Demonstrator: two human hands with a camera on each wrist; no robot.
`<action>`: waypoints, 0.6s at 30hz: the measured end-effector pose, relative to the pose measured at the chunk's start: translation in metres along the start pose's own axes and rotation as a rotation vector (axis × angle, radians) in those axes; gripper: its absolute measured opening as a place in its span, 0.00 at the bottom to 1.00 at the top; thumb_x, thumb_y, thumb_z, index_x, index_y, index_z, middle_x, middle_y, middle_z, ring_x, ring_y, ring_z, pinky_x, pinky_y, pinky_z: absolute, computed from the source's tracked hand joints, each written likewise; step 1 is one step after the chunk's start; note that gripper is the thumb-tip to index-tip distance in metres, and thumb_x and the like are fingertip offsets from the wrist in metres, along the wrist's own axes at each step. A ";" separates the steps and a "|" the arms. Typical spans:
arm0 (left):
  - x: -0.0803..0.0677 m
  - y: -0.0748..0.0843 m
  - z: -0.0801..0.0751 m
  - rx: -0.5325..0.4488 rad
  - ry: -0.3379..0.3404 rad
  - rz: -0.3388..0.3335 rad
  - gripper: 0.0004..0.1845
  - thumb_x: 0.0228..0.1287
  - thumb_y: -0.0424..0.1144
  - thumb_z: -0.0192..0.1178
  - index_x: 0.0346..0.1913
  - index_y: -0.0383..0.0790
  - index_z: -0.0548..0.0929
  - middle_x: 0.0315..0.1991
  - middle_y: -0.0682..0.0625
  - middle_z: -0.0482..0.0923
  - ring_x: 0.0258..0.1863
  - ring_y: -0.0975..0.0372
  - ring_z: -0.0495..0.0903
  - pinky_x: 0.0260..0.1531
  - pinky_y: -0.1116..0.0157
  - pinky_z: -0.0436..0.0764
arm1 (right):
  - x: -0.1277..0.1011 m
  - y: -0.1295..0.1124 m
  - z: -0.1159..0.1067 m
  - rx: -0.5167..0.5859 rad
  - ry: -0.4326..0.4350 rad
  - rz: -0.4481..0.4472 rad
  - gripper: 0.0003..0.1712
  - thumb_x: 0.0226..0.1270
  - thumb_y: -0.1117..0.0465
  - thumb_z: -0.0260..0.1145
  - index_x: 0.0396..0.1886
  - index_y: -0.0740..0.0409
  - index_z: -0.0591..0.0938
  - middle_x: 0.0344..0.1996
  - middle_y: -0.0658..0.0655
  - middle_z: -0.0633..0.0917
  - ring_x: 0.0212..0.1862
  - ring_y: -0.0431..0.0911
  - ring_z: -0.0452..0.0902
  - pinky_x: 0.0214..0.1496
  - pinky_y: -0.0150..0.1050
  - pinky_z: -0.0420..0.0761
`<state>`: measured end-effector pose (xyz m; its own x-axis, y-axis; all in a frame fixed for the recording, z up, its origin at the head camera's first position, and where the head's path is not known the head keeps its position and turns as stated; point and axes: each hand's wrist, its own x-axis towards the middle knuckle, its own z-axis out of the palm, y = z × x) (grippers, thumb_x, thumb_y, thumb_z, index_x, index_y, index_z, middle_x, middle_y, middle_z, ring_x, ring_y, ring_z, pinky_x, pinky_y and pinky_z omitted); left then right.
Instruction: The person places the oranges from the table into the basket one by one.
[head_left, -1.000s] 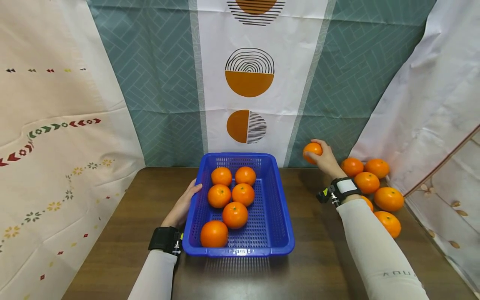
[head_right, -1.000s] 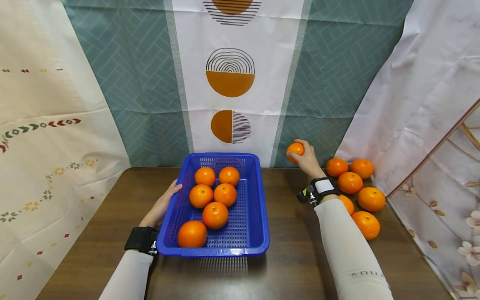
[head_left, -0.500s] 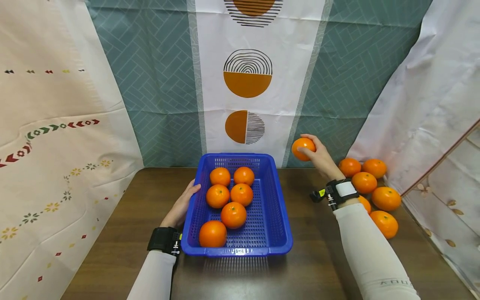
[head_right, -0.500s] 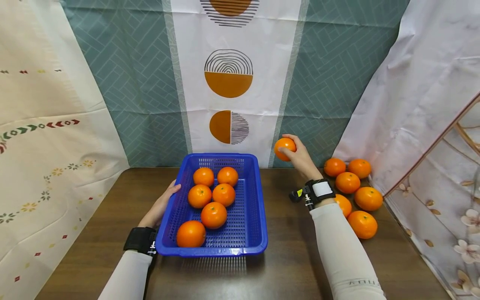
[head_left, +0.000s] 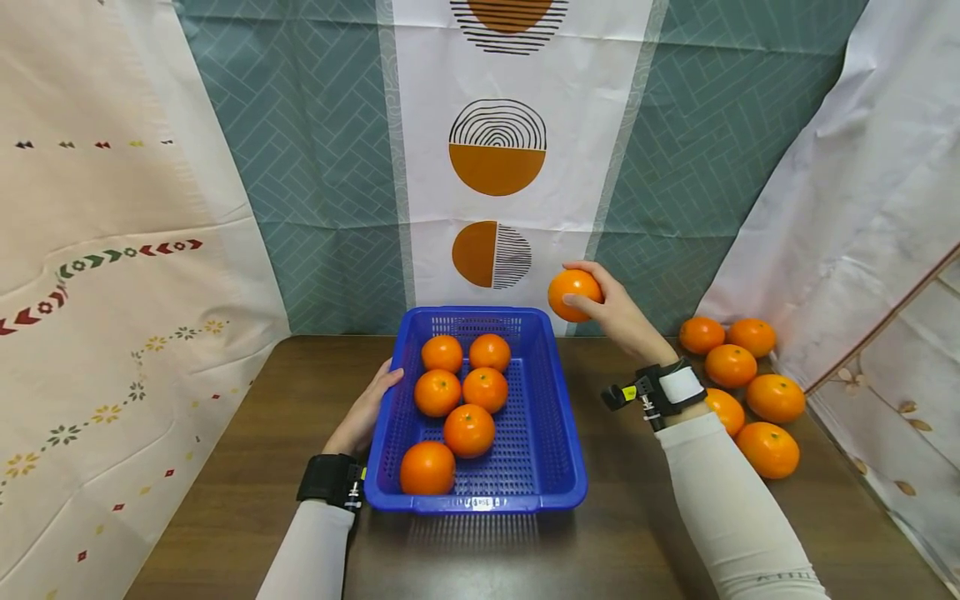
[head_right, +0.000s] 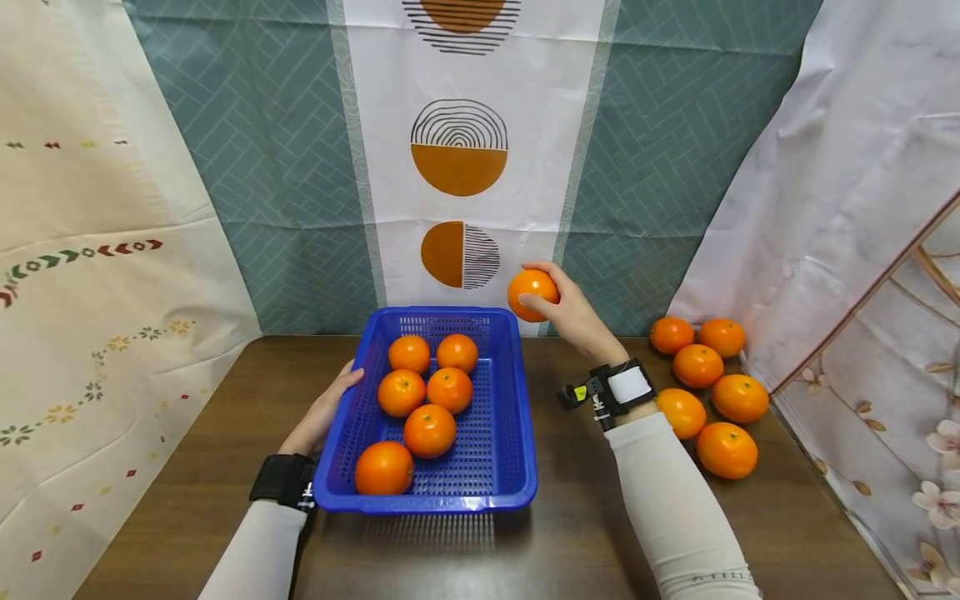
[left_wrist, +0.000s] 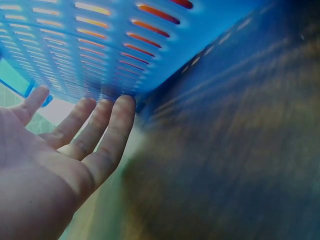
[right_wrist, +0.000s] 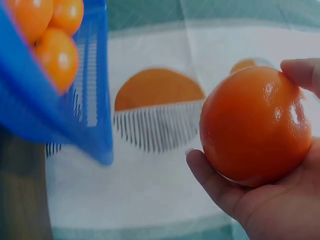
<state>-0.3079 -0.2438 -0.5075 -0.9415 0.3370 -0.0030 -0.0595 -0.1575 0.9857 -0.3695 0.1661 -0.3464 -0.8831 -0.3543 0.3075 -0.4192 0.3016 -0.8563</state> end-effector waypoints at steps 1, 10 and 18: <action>0.000 0.000 0.000 -0.005 -0.002 0.002 0.33 0.85 0.54 0.39 0.84 0.56 0.43 0.79 0.37 0.55 0.62 0.50 0.76 0.56 0.49 0.81 | 0.000 -0.004 0.003 0.002 -0.013 -0.004 0.31 0.77 0.58 0.64 0.76 0.54 0.68 0.68 0.63 0.71 0.61 0.57 0.70 0.58 0.44 0.75; 0.001 -0.001 0.000 -0.004 0.001 -0.001 0.33 0.85 0.54 0.41 0.84 0.55 0.44 0.77 0.37 0.57 0.60 0.51 0.77 0.54 0.50 0.82 | -0.005 -0.026 0.026 -0.017 -0.212 -0.047 0.29 0.77 0.59 0.65 0.74 0.52 0.69 0.64 0.61 0.74 0.57 0.56 0.75 0.55 0.41 0.82; -0.001 0.001 0.000 0.011 0.004 0.000 0.33 0.85 0.55 0.40 0.84 0.56 0.45 0.77 0.36 0.58 0.60 0.51 0.78 0.54 0.49 0.82 | -0.008 -0.033 0.046 -0.062 -0.355 -0.052 0.28 0.77 0.56 0.66 0.71 0.48 0.69 0.58 0.59 0.77 0.54 0.54 0.78 0.58 0.49 0.79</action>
<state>-0.3073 -0.2436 -0.5069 -0.9428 0.3333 -0.0036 -0.0558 -0.1472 0.9875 -0.3386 0.1185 -0.3394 -0.7369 -0.6523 0.1776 -0.4832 0.3245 -0.8131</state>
